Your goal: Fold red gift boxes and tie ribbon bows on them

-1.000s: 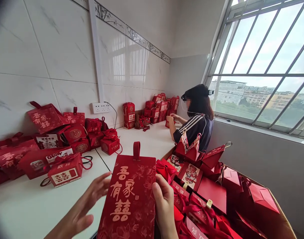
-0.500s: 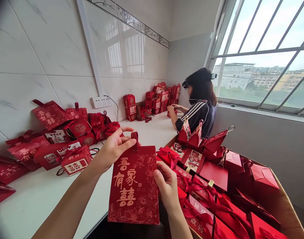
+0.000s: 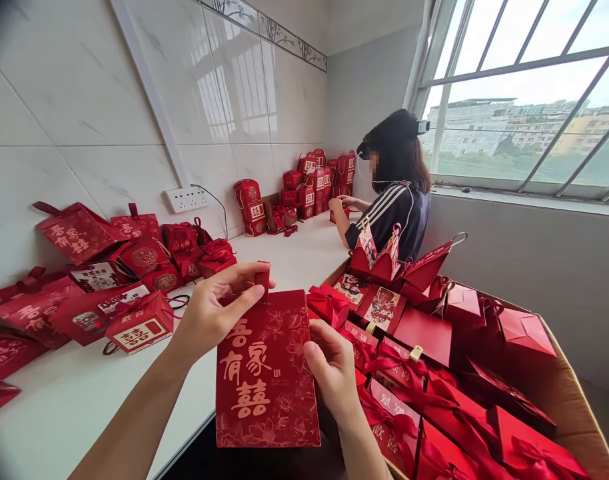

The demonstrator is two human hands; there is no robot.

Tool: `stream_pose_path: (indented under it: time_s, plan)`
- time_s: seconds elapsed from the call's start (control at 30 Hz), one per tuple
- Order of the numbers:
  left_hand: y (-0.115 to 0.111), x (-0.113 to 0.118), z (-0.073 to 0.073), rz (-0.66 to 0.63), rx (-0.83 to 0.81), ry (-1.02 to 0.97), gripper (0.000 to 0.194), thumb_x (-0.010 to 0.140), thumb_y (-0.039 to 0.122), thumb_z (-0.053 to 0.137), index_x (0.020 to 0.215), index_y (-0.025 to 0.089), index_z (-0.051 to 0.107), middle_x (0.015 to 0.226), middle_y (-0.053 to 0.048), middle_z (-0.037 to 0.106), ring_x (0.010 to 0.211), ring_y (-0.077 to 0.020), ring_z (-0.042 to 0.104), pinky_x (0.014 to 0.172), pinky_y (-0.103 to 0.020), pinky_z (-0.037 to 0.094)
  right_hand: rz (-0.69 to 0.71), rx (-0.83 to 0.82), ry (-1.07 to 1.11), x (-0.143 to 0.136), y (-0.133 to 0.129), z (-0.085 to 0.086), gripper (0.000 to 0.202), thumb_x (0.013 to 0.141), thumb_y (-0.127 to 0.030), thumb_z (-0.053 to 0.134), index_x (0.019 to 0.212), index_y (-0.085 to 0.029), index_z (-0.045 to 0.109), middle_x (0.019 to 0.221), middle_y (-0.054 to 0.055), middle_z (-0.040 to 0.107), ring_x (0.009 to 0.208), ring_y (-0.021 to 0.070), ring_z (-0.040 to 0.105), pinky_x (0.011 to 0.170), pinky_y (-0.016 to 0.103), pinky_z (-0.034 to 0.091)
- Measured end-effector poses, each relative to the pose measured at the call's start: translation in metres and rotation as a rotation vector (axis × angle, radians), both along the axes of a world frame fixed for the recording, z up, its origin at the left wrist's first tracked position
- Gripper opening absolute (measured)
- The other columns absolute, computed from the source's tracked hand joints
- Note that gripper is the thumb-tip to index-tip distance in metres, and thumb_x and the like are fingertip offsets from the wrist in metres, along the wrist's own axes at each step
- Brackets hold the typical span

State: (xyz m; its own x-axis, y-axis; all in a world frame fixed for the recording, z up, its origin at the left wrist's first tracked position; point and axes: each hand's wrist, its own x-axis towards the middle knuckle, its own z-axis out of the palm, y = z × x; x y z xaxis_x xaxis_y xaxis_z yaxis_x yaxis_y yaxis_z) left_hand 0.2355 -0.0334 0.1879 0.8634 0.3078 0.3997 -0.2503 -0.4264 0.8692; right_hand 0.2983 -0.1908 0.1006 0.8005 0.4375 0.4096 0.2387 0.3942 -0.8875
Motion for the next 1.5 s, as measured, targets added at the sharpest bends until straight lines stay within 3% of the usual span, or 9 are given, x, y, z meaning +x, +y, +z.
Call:
stream_pose_path:
  time_s: [0.13,0.4,0.6,0.7,0.83,0.93,1.17,1.3,1.5]
  plan:
    - [-0.005,0.002,-0.002,-0.031,0.057,0.015,0.036,0.082,0.028,0.059,0.117,0.019,0.061,0.102,-0.007,0.070,0.089,-0.0170,0.065,0.081,-0.027,0.056,-0.053,0.000,0.011,0.006,-0.007,-0.005,0.032,0.078,-0.049,0.061,0.089,-0.021,0.073,0.078,0.005,0.073,0.064,0.0212,0.068,0.059,0.028,0.056]
    - [-0.011,0.009,-0.002,-0.076,0.071,0.027,0.044,0.080,0.023,0.059,0.124,0.020,0.058,0.107,-0.008,0.070,0.085,-0.0151,0.064,0.072,-0.024,0.057,-0.164,-0.035,0.009,0.015,-0.017,-0.009,0.037,0.076,-0.055,0.061,0.085,-0.021,0.073,0.075,0.006,0.073,0.063,0.0215,0.067,0.057,0.028,0.056]
    - [-0.015,0.019,-0.007,-0.023,0.014,-0.008,0.039,0.083,0.033,0.061,0.120,0.021,0.062,0.100,-0.006,0.071,0.080,-0.0140,0.065,0.069,-0.021,0.057,-0.216,-0.061,-0.091,0.016,-0.021,0.001,0.034,0.079,-0.052,0.059,0.081,-0.020,0.071,0.070,0.004,0.071,0.058,0.0183,0.065,0.051,0.024,0.053]
    - [-0.016,0.022,-0.010,-0.024,0.000,-0.019,0.039,0.082,0.035,0.062,0.118,0.022,0.063,0.100,-0.005,0.071,0.081,-0.0142,0.065,0.070,-0.021,0.057,-0.192,-0.116,-0.095,0.015,-0.021,0.001,0.027,0.083,-0.044,0.056,0.090,-0.021,0.069,0.080,0.004,0.072,0.069,0.0189,0.067,0.056,0.024,0.054]
    - [-0.015,0.022,-0.014,-0.080,0.010,0.011,0.040,0.083,0.035,0.061,0.121,0.021,0.062,0.100,-0.005,0.072,0.085,-0.0160,0.066,0.074,-0.024,0.057,-0.225,-0.133,-0.131,0.017,-0.021,0.006,0.032,0.083,-0.033,0.059,0.113,-0.023,0.057,0.109,0.008,0.066,0.097,0.0214,0.064,0.068,0.026,0.055]
    - [-0.015,0.021,-0.016,-0.129,0.059,0.026,0.039,0.084,0.034,0.059,0.121,0.022,0.062,0.099,-0.005,0.072,0.083,-0.0157,0.066,0.076,-0.025,0.057,-0.258,-0.188,-0.238,0.017,-0.017,0.017,0.035,0.082,-0.028,0.061,0.116,-0.024,0.055,0.116,0.008,0.062,0.101,0.0204,0.062,0.066,0.025,0.055]
    - [-0.012,0.013,-0.013,-0.224,0.126,-0.002,0.035,0.087,0.029,0.055,0.122,0.026,0.061,0.109,-0.003,0.070,0.083,-0.0139,0.066,0.079,-0.024,0.055,-0.364,-0.266,-0.422,0.011,-0.006,0.032,0.007,0.083,-0.023,0.059,0.089,-0.020,0.061,0.083,0.001,0.069,0.072,0.0137,0.064,0.061,0.022,0.050]
    - [-0.012,0.007,-0.017,-0.159,0.070,-0.011,0.034,0.084,0.035,0.059,0.116,0.024,0.063,0.105,-0.003,0.071,0.079,-0.0138,0.067,0.068,-0.022,0.055,-0.364,-0.248,-0.428,0.004,0.001,0.034,0.004,0.082,-0.021,0.058,0.085,-0.020,0.060,0.076,-0.001,0.067,0.065,0.0116,0.062,0.059,0.020,0.049]
    - [-0.013,-0.001,-0.020,-0.059,0.018,-0.090,0.018,0.085,0.034,0.058,0.093,0.019,0.066,0.093,-0.003,0.073,0.082,-0.0160,0.069,0.072,-0.023,0.055,-0.400,-0.242,-0.428,-0.004,0.012,0.039,0.003,0.081,-0.021,0.058,0.079,-0.019,0.058,0.068,-0.003,0.064,0.057,0.0096,0.057,0.053,0.019,0.046]
